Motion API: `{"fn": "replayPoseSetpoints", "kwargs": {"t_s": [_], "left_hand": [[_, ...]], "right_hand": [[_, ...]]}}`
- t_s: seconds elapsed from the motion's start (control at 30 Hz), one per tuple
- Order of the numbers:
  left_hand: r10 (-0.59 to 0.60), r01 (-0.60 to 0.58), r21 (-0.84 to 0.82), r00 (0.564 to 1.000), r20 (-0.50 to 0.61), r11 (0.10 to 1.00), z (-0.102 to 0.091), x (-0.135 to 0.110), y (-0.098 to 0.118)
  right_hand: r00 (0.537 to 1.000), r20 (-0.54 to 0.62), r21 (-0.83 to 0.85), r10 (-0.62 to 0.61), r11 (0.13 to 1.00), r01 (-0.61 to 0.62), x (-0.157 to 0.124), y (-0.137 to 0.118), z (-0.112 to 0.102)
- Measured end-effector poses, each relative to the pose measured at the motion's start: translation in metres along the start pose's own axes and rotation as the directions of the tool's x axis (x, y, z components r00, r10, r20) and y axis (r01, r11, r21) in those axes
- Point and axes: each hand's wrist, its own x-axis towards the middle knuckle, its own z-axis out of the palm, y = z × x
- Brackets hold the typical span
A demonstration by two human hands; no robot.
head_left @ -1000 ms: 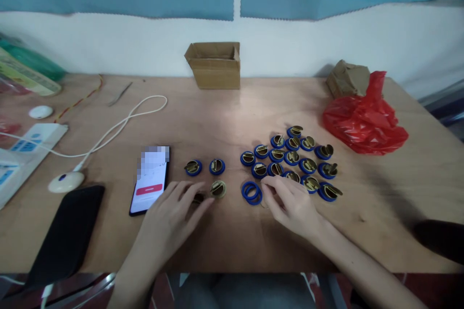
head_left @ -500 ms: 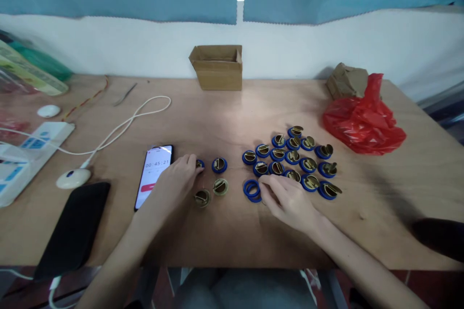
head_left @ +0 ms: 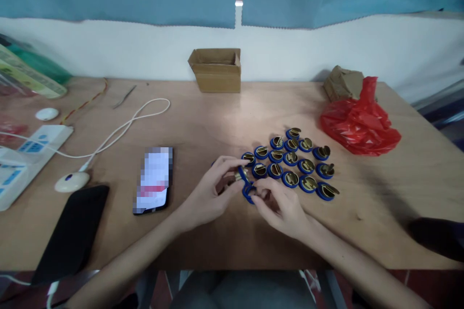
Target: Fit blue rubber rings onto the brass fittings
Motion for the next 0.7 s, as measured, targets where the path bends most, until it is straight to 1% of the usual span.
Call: {"fn": "replayPoseSetpoints", "kwargs": {"t_s": [0.07, 0.13, 0.2, 0.3, 0.4, 0.53, 0.63, 0.7], "left_hand": [[-0.004, -0.001, -0.142, 0.999, -0.034, 0.99, 0.011, 0.001, -0.004], [-0.026, 0.006, -0.243, 0.997, -0.077, 0.97, 0.018, 0.001, -0.011], [-0.045, 0.015, -0.302, 0.995, -0.094, 0.953, 0.021, -0.001, -0.017], [-0.056, 0.022, -0.341, 0.994, -0.09, 0.94, 0.024, -0.005, -0.02], [-0.059, 0.021, -0.34, 0.993, -0.103, 0.94, 0.026, -0.009, -0.019], [-0.028, -0.006, -0.271, 0.992, -0.122, 0.962, 0.028, -0.012, -0.018], [0.023, -0.044, -0.212, 0.995, -0.099, 0.976, 0.028, -0.013, -0.019], [0.057, -0.069, -0.173, 0.996, -0.071, 0.983, 0.029, -0.014, -0.021]], "right_hand": [[1.0, -0.028, 0.036, 0.0, 0.999, 0.001, -0.002, 0.0, 0.002], [0.998, -0.056, 0.056, 0.018, 0.998, -0.014, -0.003, 0.0, 0.004], [0.997, -0.075, 0.074, 0.028, 0.997, -0.023, -0.003, 0.0, 0.003], [0.996, -0.085, 0.108, 0.026, 0.994, -0.017, -0.002, -0.001, 0.002], [0.996, -0.088, 0.132, 0.021, 0.991, -0.009, -0.001, -0.002, 0.001], [0.996, -0.085, 0.129, 0.036, 0.991, -0.025, -0.001, -0.003, 0.001], [0.995, -0.092, 0.095, 0.041, 0.995, -0.032, -0.001, -0.003, 0.001], [0.993, -0.118, 0.077, 0.021, 0.997, -0.012, 0.0, -0.004, 0.001]]}}
